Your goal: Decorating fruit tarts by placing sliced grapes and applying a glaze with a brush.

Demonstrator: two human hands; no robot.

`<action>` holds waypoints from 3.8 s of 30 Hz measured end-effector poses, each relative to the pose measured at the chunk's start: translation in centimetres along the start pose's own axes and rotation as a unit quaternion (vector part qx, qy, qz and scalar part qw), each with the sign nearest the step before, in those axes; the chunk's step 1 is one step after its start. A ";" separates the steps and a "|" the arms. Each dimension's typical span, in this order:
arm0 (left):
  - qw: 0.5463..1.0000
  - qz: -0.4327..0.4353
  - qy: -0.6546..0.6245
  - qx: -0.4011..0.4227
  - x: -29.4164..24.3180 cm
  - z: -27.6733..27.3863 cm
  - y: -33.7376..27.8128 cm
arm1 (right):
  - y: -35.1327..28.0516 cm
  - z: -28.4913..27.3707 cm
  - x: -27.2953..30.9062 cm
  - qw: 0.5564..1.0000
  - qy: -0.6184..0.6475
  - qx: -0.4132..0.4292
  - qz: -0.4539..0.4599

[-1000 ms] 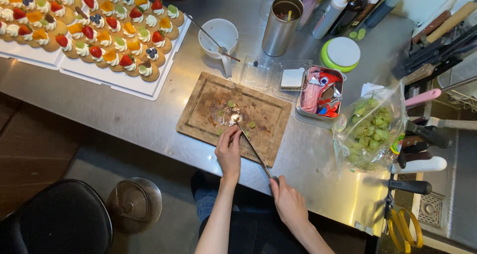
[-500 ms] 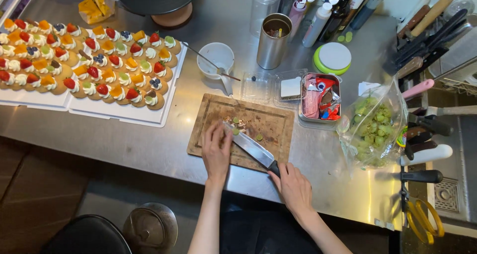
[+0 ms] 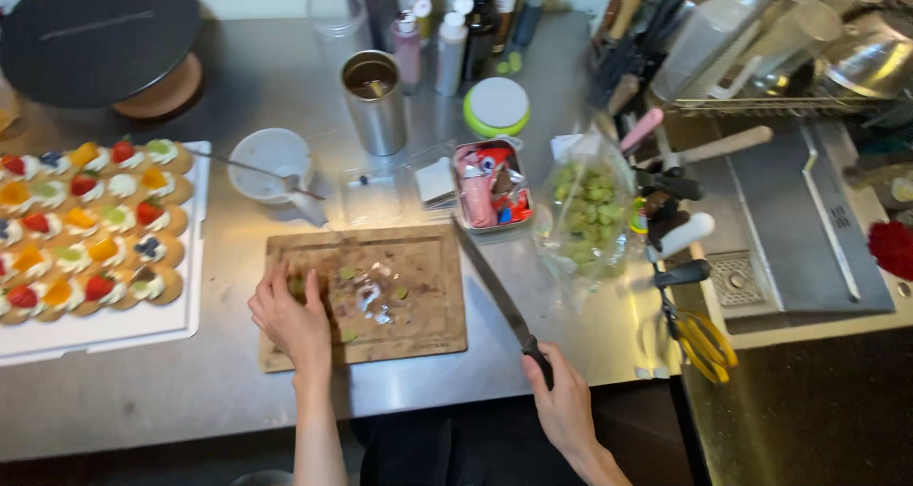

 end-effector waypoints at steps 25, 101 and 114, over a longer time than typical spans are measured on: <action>0.838 -0.015 -0.386 0.384 -31.8 27.5 -11.3 | 8.7 -2.8 -15.3 0.886 0.414 -0.008 0.207; 0.981 -0.004 -0.147 -0.124 -3.1 3.4 -12.6 | 1.6 9.1 0.3 0.939 0.183 0.274 -0.094; 0.980 0.008 -0.158 -0.120 -1.8 3.9 -13.6 | 0.1 8.6 2.2 0.947 -0.030 0.299 -0.111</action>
Point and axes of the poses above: each hand's wrist, its own y-axis towards the middle knuckle, its own z-axis out of the palm, x = y × z, the point moved 6 cm from there along y, towards the middle knuckle, and after that the axes turned 12 degrees about -y, right-handed, at the moved point
